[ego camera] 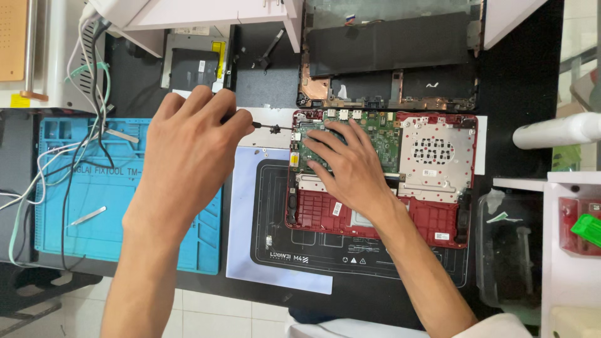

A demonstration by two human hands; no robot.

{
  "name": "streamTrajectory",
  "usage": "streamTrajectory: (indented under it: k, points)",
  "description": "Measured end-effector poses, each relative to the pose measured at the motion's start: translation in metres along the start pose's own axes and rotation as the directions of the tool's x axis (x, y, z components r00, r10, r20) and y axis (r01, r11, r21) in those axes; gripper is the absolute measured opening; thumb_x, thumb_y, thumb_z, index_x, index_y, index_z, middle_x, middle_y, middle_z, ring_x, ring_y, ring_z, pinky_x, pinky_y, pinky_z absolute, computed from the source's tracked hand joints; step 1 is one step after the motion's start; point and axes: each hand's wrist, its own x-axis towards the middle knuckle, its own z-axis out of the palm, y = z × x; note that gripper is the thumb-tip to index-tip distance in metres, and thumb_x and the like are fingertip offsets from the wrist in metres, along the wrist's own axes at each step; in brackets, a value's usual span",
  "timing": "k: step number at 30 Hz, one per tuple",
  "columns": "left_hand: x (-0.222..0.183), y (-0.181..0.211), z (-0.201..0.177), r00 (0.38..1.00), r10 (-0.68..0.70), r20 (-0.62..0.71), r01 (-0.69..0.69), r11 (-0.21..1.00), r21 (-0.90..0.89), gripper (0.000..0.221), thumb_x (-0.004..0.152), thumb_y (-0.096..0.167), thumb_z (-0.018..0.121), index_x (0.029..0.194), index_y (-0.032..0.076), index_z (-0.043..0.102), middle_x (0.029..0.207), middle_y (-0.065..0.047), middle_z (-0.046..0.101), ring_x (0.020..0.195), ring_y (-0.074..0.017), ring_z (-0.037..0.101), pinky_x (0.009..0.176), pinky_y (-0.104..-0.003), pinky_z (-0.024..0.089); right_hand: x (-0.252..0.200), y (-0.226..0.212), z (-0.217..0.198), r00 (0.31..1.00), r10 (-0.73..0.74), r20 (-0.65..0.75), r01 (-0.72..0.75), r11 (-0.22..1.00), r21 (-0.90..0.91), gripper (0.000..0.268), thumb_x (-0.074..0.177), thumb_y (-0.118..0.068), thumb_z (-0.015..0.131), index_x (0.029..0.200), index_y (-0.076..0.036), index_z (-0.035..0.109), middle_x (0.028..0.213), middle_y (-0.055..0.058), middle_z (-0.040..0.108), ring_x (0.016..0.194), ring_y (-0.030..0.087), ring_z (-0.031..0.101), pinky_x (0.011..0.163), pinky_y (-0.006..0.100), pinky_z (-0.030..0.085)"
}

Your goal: The person uses a screwdriver to remove screws from a laptop chassis and then installs a battery into the device. They connect the battery cable to the motherboard and secure the battery with screws.

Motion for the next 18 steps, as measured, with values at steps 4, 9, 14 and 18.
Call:
streamTrajectory:
  k: [4,9,14,18]
  points:
    - [0.003,0.0,0.001,1.0,0.015,0.024,-0.015,1.0,0.006,0.003,0.092,0.011,0.071,0.095,0.011,0.07,0.094,-0.002,0.06,0.098,-0.0216,0.059,0.084,-0.038,0.045,-0.001,0.001,0.0,1.0,0.014,0.005,-0.014,1.0,0.02,0.035,0.092,-0.023,0.073,0.125,-0.009,0.074,0.134,0.006,0.068,0.134,0.032,0.053,0.121,0.056,0.032]
    - [0.012,0.005,-0.004,0.997,0.041,0.072,-0.045,0.998,0.053,0.011,0.086,0.005,0.07,0.094,0.012,0.07,0.095,-0.002,0.059,0.099,-0.021,0.059,0.084,-0.037,0.046,0.0,0.002,-0.001,1.0,0.024,0.008,-0.024,0.999,0.041,0.036,0.091,-0.024,0.075,0.124,-0.01,0.074,0.134,0.006,0.068,0.134,0.031,0.053,0.121,0.056,0.03]
    - [0.019,0.009,-0.01,0.988,0.122,0.093,-0.126,0.991,0.04,0.016,0.083,0.007,0.071,0.098,0.012,0.071,0.1,-0.003,0.058,0.102,-0.0219,0.059,0.085,-0.036,0.047,0.0,0.001,-0.002,1.0,0.031,-0.001,-0.031,0.998,0.06,0.035,0.091,-0.022,0.075,0.124,-0.01,0.074,0.135,0.005,0.068,0.135,0.03,0.053,0.122,0.055,0.03]
    - [0.023,0.015,-0.008,0.985,0.155,0.082,-0.158,0.987,0.028,0.019,0.081,0.008,0.072,0.1,0.008,0.071,0.105,-0.006,0.058,0.105,-0.023,0.06,0.09,-0.035,0.051,-0.001,0.002,-0.002,1.0,0.029,-0.007,-0.028,0.998,0.056,0.035,0.091,-0.021,0.075,0.124,-0.01,0.074,0.135,0.005,0.068,0.134,0.031,0.053,0.122,0.056,0.031]
